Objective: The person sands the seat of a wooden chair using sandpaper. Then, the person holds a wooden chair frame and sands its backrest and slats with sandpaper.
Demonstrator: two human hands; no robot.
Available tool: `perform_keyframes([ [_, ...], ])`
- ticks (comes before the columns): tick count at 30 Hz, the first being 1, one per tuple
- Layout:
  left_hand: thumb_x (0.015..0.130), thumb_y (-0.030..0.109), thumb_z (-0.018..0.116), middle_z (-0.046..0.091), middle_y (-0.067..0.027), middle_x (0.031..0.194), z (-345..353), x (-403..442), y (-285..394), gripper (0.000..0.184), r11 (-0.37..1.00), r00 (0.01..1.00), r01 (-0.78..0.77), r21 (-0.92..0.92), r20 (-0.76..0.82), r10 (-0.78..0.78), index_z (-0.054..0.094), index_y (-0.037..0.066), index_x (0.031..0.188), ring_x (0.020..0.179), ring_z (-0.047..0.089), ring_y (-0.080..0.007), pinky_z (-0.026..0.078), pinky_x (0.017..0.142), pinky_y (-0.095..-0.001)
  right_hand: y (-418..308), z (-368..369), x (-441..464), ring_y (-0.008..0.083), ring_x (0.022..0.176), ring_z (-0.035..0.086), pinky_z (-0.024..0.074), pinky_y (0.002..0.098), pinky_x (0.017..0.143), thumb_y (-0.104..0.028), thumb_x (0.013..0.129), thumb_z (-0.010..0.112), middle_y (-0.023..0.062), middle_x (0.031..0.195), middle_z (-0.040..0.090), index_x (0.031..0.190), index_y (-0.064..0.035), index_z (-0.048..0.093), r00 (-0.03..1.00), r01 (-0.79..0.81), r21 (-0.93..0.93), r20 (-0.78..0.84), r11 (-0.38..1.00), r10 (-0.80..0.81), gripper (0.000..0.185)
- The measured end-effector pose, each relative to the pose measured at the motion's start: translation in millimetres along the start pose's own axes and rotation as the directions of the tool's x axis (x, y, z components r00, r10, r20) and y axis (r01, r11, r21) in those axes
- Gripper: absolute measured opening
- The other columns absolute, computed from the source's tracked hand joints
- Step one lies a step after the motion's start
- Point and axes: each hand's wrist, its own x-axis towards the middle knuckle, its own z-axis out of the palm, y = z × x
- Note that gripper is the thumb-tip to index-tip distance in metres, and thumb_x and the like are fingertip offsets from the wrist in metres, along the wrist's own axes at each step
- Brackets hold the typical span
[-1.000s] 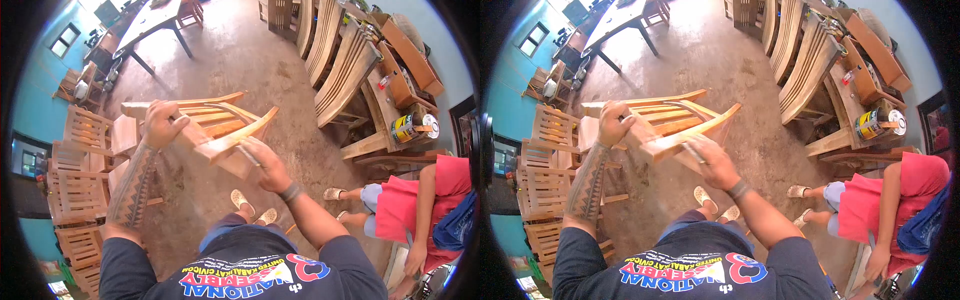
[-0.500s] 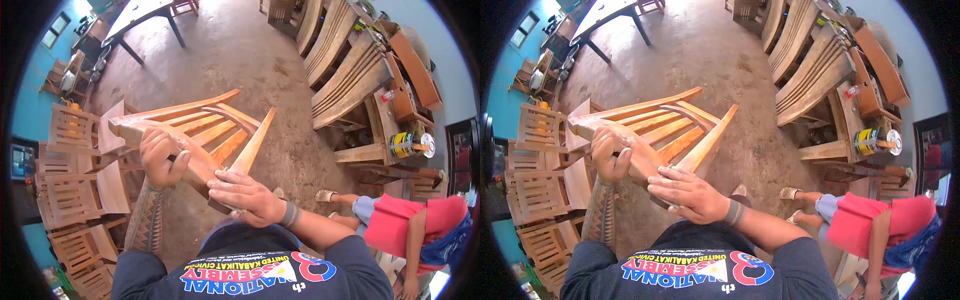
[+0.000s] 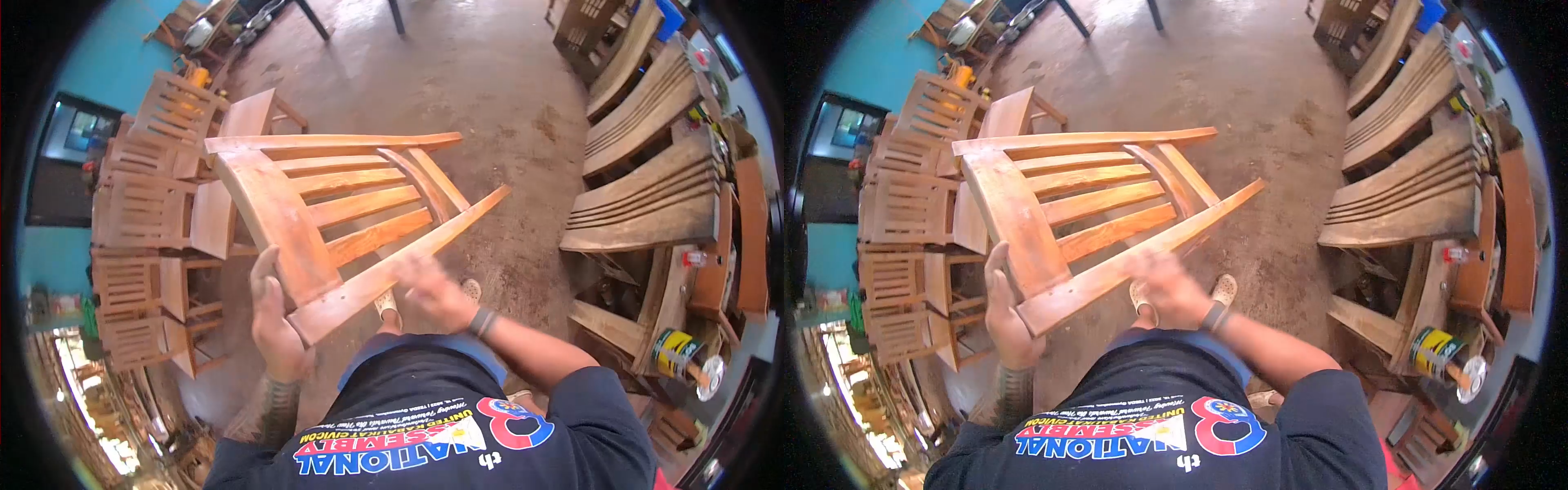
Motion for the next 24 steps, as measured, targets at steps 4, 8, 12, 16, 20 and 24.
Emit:
perform_keyframes([
  [4,0.121,0.025,0.042,0.042,-0.0146,0.171,6,-12,6,0.052,0.995,0.998,0.069,-0.073,-0.007,-0.070,0.043,-0.001,0.165,0.159,0.038,-0.0241,0.030,0.133,-0.0425,-135,17,26,0.0421,0.167,0.026,0.0117,0.0603,0.137,-0.023,0.099,0.070,0.0100,0.177,0.041,0.171,-0.0193,0.044,0.909,0.413,0.033,0.044,0.910,-0.414,0.076],
  [8,0.118,0.018,0.044,0.046,-0.0140,0.169,3,-11,2,0.053,0.996,0.998,0.046,-0.078,-0.033,-0.048,0.042,-0.002,0.166,0.158,0.040,-0.0234,0.031,0.132,-0.0415,-108,12,41,0.0410,0.166,0.031,0.0163,0.0600,0.136,-0.019,0.095,0.073,0.0114,0.175,0.045,0.168,-0.0175,0.049,0.878,0.479,-0.009,0.028,0.878,-0.478,0.077],
  [12,0.113,0.012,0.043,0.046,-0.0148,0.170,11,-12,2,0.056,0.991,0.995,0.065,-0.120,-0.064,-0.073,0.040,-0.002,0.168,0.159,0.041,-0.0254,0.032,0.132,-0.0433,48,-6,23,0.0420,0.163,0.035,0.0230,0.0569,0.135,-0.021,0.104,0.065,0.0150,0.175,0.044,0.168,-0.0151,0.048,0.985,0.160,-0.085,-0.056,0.984,-0.165,0.066],
  [16,0.116,0.020,0.042,0.045,-0.0153,0.171,2,-15,-4,0.056,0.992,0.997,0.063,-0.105,-0.048,-0.068,0.040,-0.003,0.167,0.159,0.040,-0.0265,0.032,0.132,-0.0443,107,-5,1,0.0435,0.163,0.035,0.0242,0.0560,0.134,-0.017,0.105,0.058,0.0177,0.174,0.045,0.166,-0.0119,0.050,0.981,-0.097,0.016,-0.170,0.995,0.098,0.062],
  [20,0.120,0.031,0.037,0.047,-0.0154,0.169,3,-15,-8,0.057,0.943,0.996,0.068,-0.325,-0.039,-0.085,0.044,-0.004,0.165,0.160,0.039,-0.0274,0.031,0.133,-0.0447,-68,15,28,0.0433,0.165,0.031,0.0210,0.0594,0.135,-0.029,0.103,0.069,0.0163,0.175,0.043,0.169,-0.0167,0.046,0.958,0.286,-0.052,-0.004,0.957,-0.287,0.071],
  [24,0.119,0.044,0.039,0.044,-0.0167,0.171,-8,-16,-21,0.064,0.913,0.993,0.090,-0.397,-0.032,-0.112,0.041,0.001,0.166,0.159,0.043,-0.0317,0.033,0.132,-0.0502,-136,8,53,0.0438,0.165,0.032,0.0230,0.0597,0.134,-0.025,0.101,0.072,0.0139,0.176,0.043,0.168,-0.0171,0.049,0.930,0.365,-0.006,0.044,0.931,-0.364,0.071],
])
